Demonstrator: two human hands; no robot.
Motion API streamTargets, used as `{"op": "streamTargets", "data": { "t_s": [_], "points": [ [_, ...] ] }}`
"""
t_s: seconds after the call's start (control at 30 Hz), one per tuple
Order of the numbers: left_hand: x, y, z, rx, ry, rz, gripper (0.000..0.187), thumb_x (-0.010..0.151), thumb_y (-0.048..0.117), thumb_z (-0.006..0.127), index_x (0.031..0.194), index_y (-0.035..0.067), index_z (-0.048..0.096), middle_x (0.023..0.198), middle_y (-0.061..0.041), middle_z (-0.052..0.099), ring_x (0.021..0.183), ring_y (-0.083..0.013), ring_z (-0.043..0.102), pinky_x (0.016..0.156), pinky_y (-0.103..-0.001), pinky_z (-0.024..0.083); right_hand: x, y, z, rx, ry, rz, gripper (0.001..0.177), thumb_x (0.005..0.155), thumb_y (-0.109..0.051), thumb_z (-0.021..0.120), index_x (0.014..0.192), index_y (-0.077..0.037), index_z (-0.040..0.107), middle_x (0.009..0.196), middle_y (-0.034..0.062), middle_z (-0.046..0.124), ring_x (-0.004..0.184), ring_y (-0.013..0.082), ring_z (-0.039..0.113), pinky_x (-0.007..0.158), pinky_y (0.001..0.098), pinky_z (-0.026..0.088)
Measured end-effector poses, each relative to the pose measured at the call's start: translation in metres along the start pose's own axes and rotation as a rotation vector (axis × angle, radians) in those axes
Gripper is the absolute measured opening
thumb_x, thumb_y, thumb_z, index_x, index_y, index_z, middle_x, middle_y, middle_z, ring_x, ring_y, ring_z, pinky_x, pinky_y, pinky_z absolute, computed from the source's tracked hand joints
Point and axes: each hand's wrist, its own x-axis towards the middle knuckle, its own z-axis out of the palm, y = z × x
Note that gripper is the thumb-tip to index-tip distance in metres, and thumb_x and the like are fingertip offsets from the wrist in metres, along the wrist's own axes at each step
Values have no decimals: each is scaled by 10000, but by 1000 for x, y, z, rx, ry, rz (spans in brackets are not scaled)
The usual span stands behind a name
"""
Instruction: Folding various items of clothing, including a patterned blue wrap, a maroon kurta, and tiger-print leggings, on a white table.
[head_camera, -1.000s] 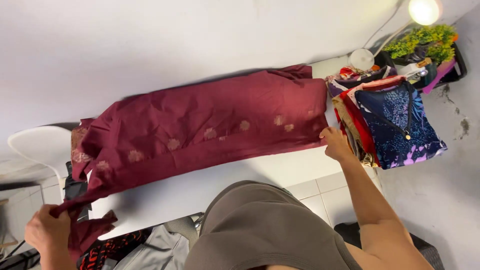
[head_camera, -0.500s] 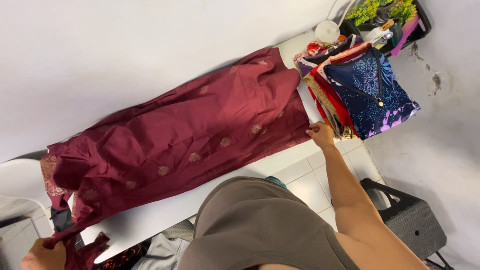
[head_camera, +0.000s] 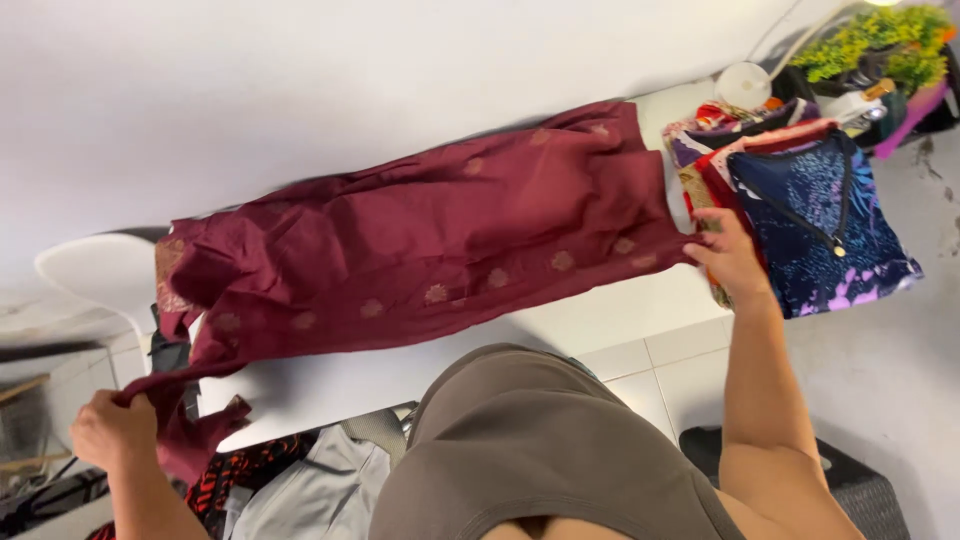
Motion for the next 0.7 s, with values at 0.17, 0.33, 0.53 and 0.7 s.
{"op": "streamTargets", "data": {
  "t_s": [0.17, 0.33, 0.53, 0.7],
  "points": [
    [0, -15, -21, 386, 405, -119, 221, 790, 320, 677, 775, 118, 766, 837, -177, 727, 787, -369, 720, 548, -450, 554, -21, -116, -10, -313, 105, -363, 362, 925, 97, 741, 1244, -73, 766, 917, 38, 671, 767, 107, 539, 712, 245, 449],
    [2, -52, -22, -738, 41, -670, 457, 1082, 330, 442, 1071, -43, 705, 1027, -297, 699, 849, -430, 656, 666, -522, 501, -15, -147, -22, -578, 329, -880, 301, 921, 126, 758, 1195, 2, 738, 1146, 105, 730, 1020, 156, 676, 954, 254, 562],
    [-13, -21, -89, -2110, 366, -660, 586, 1000, 363, 370, 1378, -2, 630, 1345, -220, 717, 1120, -399, 780, 914, -556, 667, -2, -126, -55, -57, 289, -843, 141, 1090, 101, 672, 1142, 9, 579, 1186, 105, 614, 1066, 159, 607, 1056, 274, 497],
    [-30, -52, -90, -2500, 739, -535, 629, 981, 331, 348, 1400, -83, 567, 1425, -350, 677, 1249, -514, 637, 1069, -656, 587, -26, -80, -99, 258, -93, -550, 103, 1136, -11, 606, 1121, -33, 506, 1001, 40, 578, 885, 87, 548, 925, 223, 451]
  ]
}}
